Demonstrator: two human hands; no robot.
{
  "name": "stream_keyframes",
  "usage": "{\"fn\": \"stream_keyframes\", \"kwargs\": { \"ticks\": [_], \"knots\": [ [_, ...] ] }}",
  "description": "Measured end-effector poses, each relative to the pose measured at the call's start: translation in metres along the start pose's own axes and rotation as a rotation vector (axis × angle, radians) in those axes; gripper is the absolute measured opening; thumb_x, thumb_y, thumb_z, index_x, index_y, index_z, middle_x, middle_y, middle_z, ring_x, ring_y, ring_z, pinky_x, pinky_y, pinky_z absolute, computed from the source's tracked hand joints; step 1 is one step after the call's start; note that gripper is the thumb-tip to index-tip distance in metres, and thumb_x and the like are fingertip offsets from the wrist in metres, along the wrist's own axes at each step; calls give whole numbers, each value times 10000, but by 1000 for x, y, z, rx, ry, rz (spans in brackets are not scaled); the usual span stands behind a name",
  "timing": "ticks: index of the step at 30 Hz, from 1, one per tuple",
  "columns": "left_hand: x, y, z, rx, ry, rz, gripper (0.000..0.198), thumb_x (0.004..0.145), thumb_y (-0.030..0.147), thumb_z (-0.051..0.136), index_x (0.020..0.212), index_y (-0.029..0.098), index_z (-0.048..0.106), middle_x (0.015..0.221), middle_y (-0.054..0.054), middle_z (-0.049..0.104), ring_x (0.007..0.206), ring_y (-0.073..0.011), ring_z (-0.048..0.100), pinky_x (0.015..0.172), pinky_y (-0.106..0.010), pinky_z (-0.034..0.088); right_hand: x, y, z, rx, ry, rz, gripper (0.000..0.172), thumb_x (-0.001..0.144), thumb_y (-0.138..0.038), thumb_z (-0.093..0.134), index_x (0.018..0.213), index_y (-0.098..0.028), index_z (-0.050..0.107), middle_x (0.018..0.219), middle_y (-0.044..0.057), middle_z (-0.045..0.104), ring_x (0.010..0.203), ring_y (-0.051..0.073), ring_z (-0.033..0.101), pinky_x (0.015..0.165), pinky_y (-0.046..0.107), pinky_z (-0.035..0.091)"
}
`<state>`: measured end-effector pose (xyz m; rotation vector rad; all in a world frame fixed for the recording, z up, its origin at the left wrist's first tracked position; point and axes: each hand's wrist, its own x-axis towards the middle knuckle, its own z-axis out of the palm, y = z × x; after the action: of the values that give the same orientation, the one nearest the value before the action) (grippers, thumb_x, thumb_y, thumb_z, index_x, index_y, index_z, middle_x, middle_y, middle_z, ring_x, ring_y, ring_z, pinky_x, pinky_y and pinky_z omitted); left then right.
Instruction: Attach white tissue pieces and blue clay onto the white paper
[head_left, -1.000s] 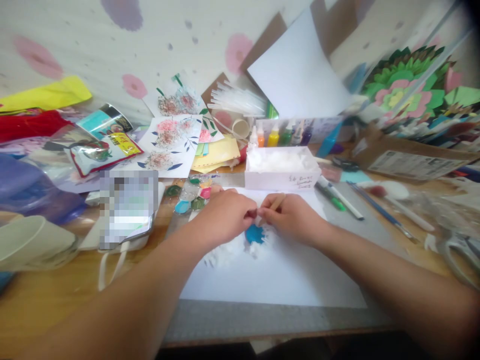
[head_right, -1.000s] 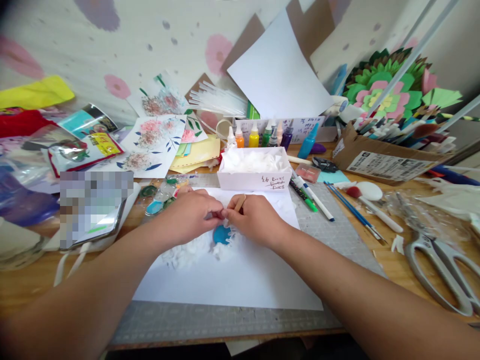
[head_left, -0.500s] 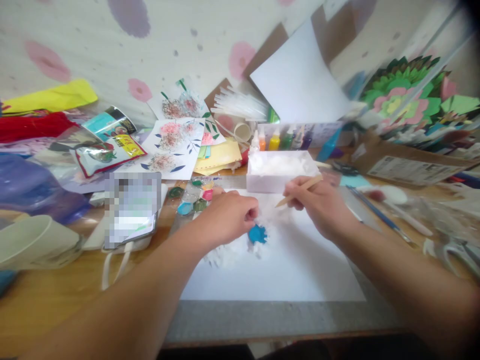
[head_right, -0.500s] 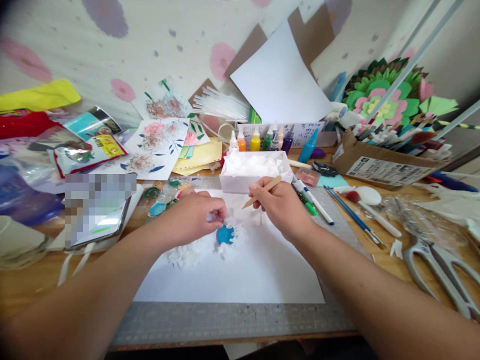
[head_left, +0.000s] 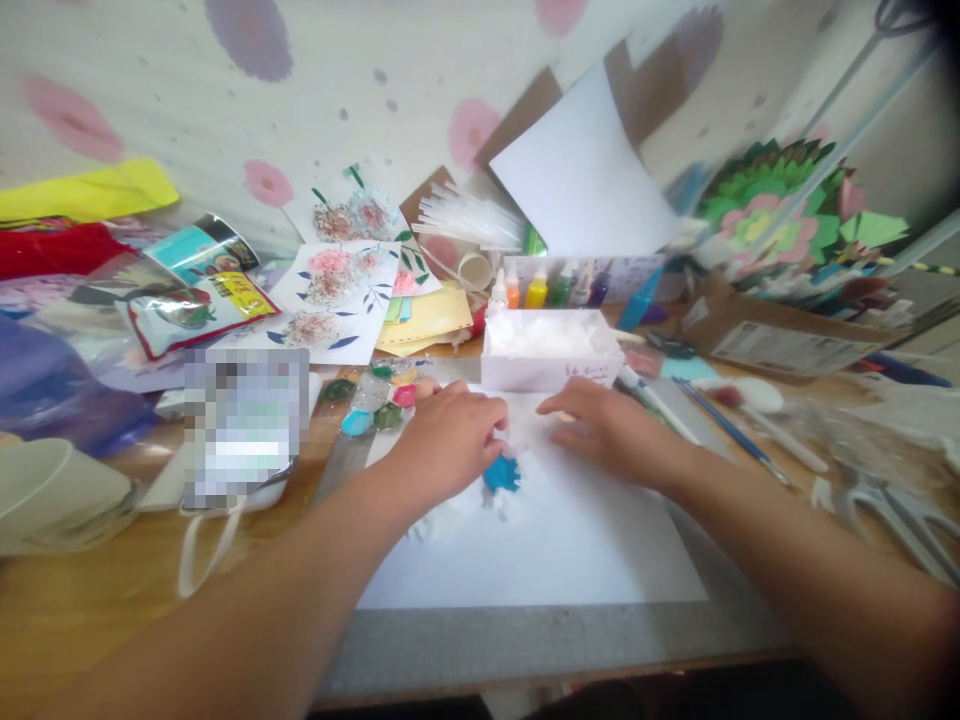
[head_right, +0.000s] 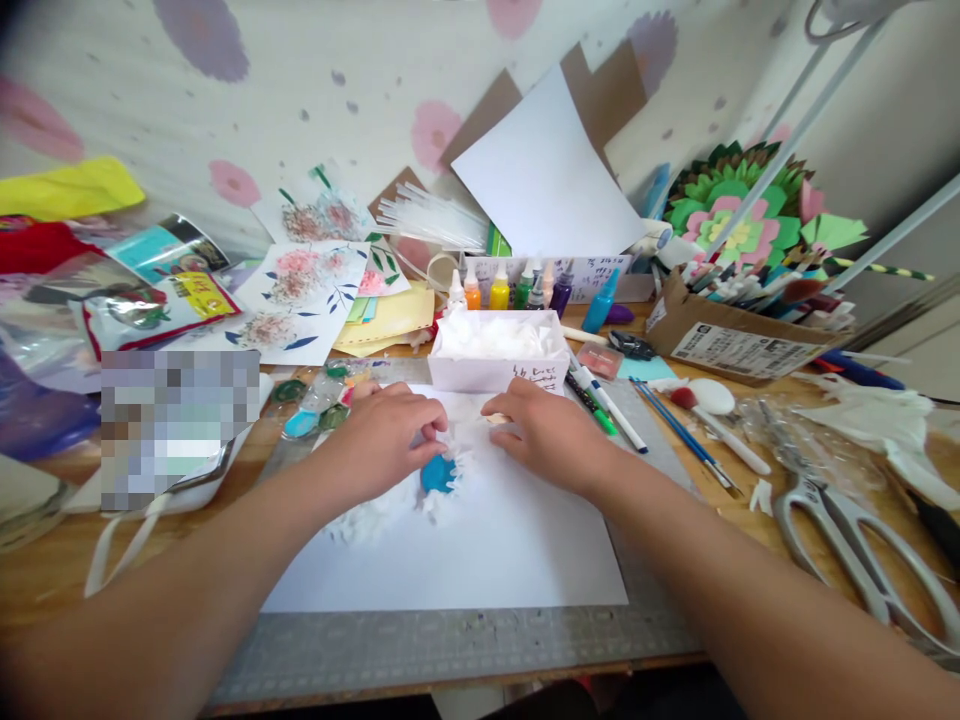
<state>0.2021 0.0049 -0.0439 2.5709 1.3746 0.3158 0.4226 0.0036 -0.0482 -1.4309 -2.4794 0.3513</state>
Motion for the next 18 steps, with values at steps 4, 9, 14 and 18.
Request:
{"fn": "stream_keyframes", "kwargs": {
  "ticks": [4, 9, 14, 18],
  "knots": [
    [0, 0, -6, 7, 19, -21, 51, 773, 217, 562, 756, 227, 609, 762, 16, 657, 834, -217, 514, 731, -349, 257, 4, -5, 5, -78, -22, 4, 413, 738, -92, 538, 1109, -238, 646, 1007, 68, 599, 805, 197, 603, 690, 277, 419],
    [1, -2, -12, -11, 50, -85, 110, 786, 175, 529, 783, 231, 623, 780, 19, 661, 850, -206, 522, 767, -363, 264, 7, -12, 8, -92, 8, -4, 268, 784, -120, 494, 896, -232, 709, 932, 46, 602, 716, 167, 584, 616, 266, 371],
    [1, -7, -11, -76, 86, -74, 133, 799, 183, 531, 840, 257, 634, 869, 30, 673, 894, -200, 523, 813, -378, 287, 8, -15, -1, 45, 142, 76, 148, 737, -115, 520, 741, -188, 648, 799, 29, 602, 716, 167, 562, 636, 269, 371],
    [-1, -3, -12, -157, 108, -16, 236, 753, 206, 601, 977, 277, 617, 1045, 21, 646, 1018, -213, 519, 908, -397, 304, 9, -25, -13, 250, 152, 186, 97, 727, -146, 540, 656, -200, 577, 661, -10, 555, 619, 144, 522, 577, 258, 362]
  ]
}}
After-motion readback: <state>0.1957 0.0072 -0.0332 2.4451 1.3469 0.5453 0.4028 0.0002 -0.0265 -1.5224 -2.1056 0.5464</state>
